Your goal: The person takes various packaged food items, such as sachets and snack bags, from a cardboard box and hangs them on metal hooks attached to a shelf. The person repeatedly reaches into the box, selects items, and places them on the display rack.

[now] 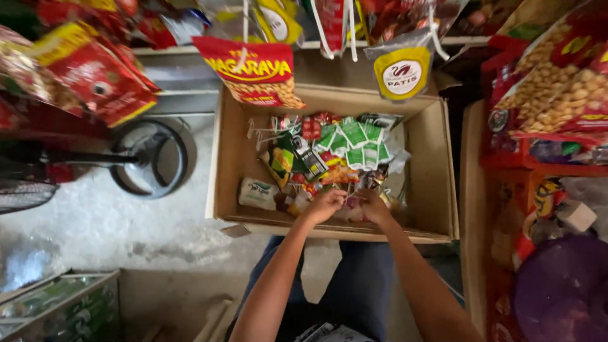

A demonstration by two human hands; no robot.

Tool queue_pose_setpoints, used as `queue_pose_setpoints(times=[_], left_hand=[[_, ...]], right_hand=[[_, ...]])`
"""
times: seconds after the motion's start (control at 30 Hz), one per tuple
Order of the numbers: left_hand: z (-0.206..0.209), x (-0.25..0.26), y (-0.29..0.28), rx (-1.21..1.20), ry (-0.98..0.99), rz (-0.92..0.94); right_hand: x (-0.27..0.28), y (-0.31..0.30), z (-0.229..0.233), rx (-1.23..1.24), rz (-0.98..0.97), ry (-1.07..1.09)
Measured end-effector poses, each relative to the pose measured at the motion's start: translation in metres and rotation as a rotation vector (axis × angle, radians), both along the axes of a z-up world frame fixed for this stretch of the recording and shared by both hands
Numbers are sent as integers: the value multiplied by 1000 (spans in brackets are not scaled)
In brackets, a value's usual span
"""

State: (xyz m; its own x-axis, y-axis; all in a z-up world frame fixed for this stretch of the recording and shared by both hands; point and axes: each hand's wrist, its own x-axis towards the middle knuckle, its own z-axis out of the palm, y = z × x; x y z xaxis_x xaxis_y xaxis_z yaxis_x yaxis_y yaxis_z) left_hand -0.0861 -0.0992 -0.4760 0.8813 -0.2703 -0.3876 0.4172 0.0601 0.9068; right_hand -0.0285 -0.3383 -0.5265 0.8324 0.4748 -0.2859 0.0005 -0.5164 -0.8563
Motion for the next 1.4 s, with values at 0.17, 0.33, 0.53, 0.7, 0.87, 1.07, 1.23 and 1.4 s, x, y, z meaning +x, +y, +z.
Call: queue_pose_setpoints(times=[0.17, 0.33, 0.53, 0.7, 0.87, 1.07, 1.23, 1.4], left_hand=[[13, 1, 10, -145, 289, 225], [44, -4, 32, -208, 698, 598], [33, -18, 37, -251, 491, 812], [56, -10, 20, 195, 338, 303], [52, -8, 13, 228, 350, 194], [19, -15, 11, 167, 220, 283], [115, 21, 32, -251, 608, 664], [111, 32, 44, -736, 501, 610]], right_hand=[[11, 34, 30, 53, 117, 78], [8, 51, -82, 82, 172, 86], [33, 106, -29, 271, 213, -20], [60, 121, 90, -787, -55, -232], [64, 69, 22, -738, 235, -505], [42, 69, 93, -592, 295, -400], [-30, 86, 227, -273, 167, -436], [-51, 110, 348, -24, 364, -446]])
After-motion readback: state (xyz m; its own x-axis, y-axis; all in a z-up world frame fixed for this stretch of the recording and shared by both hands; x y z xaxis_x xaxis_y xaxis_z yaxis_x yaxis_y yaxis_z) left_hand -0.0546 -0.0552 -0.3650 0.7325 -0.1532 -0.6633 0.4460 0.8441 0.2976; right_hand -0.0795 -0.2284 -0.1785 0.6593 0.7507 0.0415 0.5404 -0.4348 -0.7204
